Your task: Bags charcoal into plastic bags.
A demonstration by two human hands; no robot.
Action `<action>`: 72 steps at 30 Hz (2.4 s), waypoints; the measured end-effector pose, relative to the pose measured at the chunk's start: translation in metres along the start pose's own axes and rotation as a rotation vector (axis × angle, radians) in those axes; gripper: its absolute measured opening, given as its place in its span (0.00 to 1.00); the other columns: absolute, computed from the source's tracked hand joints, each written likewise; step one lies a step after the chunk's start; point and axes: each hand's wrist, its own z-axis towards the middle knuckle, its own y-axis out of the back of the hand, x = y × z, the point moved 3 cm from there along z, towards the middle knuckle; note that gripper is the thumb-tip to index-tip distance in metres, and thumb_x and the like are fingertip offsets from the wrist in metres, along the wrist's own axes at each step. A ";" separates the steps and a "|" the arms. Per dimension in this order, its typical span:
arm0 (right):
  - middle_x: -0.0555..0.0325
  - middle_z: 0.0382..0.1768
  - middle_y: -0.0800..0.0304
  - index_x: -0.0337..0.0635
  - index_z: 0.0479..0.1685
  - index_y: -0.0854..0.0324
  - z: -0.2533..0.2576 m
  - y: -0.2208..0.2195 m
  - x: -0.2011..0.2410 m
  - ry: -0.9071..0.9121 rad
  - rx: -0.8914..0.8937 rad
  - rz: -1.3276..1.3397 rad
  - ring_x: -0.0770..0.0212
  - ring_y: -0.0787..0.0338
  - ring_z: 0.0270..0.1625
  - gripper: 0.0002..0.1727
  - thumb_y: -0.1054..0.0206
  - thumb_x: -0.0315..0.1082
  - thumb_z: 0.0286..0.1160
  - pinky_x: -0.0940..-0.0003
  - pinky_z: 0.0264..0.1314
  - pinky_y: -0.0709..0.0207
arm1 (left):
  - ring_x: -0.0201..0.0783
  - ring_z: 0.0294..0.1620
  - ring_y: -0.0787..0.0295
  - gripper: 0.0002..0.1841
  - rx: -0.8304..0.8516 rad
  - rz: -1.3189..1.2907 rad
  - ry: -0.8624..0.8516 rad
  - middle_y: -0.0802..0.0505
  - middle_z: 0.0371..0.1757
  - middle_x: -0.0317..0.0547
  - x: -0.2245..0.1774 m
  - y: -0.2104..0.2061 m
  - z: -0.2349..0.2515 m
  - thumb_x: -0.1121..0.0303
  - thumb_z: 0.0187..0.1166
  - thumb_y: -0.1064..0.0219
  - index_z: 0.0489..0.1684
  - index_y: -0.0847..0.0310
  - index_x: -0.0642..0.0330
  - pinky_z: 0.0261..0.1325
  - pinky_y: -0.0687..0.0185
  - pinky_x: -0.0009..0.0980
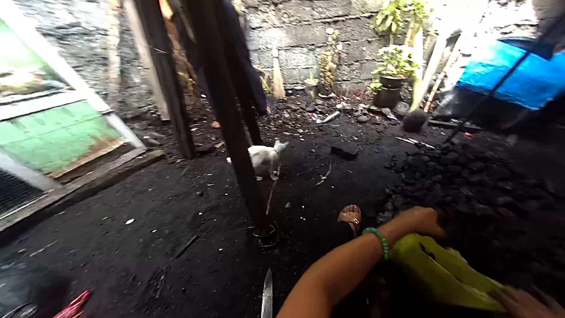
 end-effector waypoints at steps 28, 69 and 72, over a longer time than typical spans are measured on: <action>0.58 0.35 0.07 0.36 0.56 0.17 0.021 0.035 0.006 -0.480 -0.794 1.292 0.69 0.14 0.21 0.17 0.52 0.24 0.84 0.72 0.24 0.15 | 0.41 0.46 0.14 0.13 0.172 -0.314 -0.589 0.10 0.48 0.58 -0.039 -0.041 0.026 0.75 0.82 0.34 0.59 0.18 0.74 0.56 0.18 0.41; 0.48 0.19 0.21 0.31 0.12 0.21 0.011 0.039 0.024 -0.261 -1.102 0.075 0.52 0.18 0.29 0.16 0.34 0.29 0.67 0.59 0.39 0.23 | 0.43 0.41 0.20 0.29 0.117 -0.240 -0.282 0.14 0.44 0.54 -0.059 -0.069 -0.025 0.52 0.95 0.56 0.51 0.16 0.71 0.48 0.24 0.42; 0.43 0.20 0.18 0.33 0.11 0.24 0.009 0.053 0.011 -0.095 -0.953 -0.276 0.40 0.14 0.29 0.15 0.38 0.30 0.66 0.48 0.33 0.24 | 0.55 0.53 0.11 0.28 0.049 0.154 -0.480 0.09 0.48 0.61 -0.062 -0.075 -0.033 0.51 0.90 0.49 0.55 0.11 0.68 0.58 0.18 0.56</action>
